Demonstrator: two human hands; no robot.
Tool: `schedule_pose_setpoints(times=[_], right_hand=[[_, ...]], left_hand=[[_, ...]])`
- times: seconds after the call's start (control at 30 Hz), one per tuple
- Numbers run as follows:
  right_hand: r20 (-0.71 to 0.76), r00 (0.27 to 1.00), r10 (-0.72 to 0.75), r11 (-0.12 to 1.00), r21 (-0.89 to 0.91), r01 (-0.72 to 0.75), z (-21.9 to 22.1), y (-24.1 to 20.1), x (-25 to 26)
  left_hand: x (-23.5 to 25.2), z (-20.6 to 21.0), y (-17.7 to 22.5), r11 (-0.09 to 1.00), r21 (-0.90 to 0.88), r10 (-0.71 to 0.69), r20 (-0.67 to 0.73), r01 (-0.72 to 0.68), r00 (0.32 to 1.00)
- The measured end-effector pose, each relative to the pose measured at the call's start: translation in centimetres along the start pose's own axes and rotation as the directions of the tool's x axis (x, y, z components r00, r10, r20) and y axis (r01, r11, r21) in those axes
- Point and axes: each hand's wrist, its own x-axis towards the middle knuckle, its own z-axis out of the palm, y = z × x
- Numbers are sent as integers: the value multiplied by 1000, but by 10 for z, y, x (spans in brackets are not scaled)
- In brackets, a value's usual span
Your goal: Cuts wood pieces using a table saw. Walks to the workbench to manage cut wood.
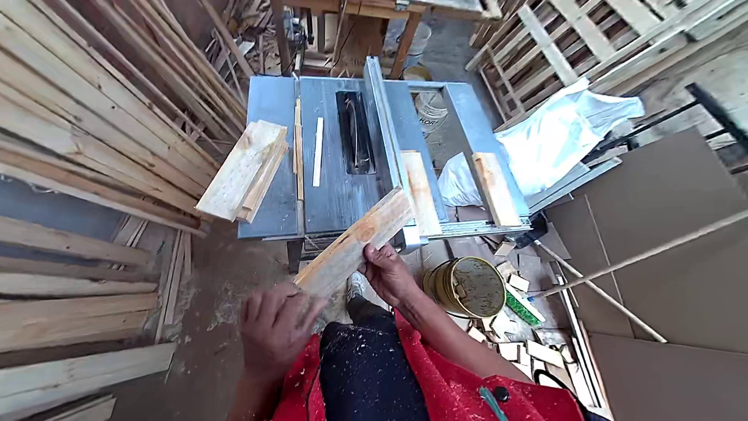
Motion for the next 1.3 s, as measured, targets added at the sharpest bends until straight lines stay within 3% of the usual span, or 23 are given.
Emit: schedule_pose_setpoints(times=[0.1,0.23,0.33,0.4,0.43,0.53,0.67,0.77,0.87,0.93,1.0,1.07,1.13,1.2,1.3], right_hand=[[-91,996,11,998,-55,-16,8,4,2],[-196,981,2,953,-298,-61,21,5,1],[-116,992,46,911,-402,-89,22,1,1],[-25,997,69,881,-468,-72,19,-1,0],[-1,998,64,864,-500,-56,16,-2,0],[-43,998,56,827,-558,-70,2,-4,4],[-108,993,45,808,-581,-100,-15,-16,2],[-151,988,24,789,-605,-112,-26,-20,-2],[-146,989,0,747,-658,-97,-38,-21,-12],[-111,993,-34,689,-723,-57,-45,-26,-16],[-81,993,-83,566,-824,-19,-50,-28,-26],[29,984,-174,318,-944,84,-48,-35,-33],[215,951,-221,-75,-976,203,-38,-51,-33],[341,933,-115,-410,-872,268,-30,-68,-19],[306,944,121,-651,-694,308,-32,-79,21]], left_hand=[[13,18,21,993,106,26,247,-54,969],[18,45,25,985,172,-84,331,28,940],[18,65,10,947,10,-302,357,320,884],[20,76,-4,759,-216,-483,447,615,753],[22,81,-8,667,-304,-521,463,681,717],[47,91,-1,570,-405,-541,470,715,697],[97,135,13,545,-439,-541,468,715,699],[126,162,26,569,-356,-569,480,741,667],[107,158,33,645,-320,-508,500,694,702],[76,147,32,598,-412,-454,532,687,714],[47,140,33,450,-492,-505,548,745,667],[40,140,33,371,-522,-555,539,768,634],[46,142,34,431,-502,-543,520,750,660],[53,151,41,529,-465,-480,526,709,703],[64,166,54,719,-341,-347,580,606,737]])
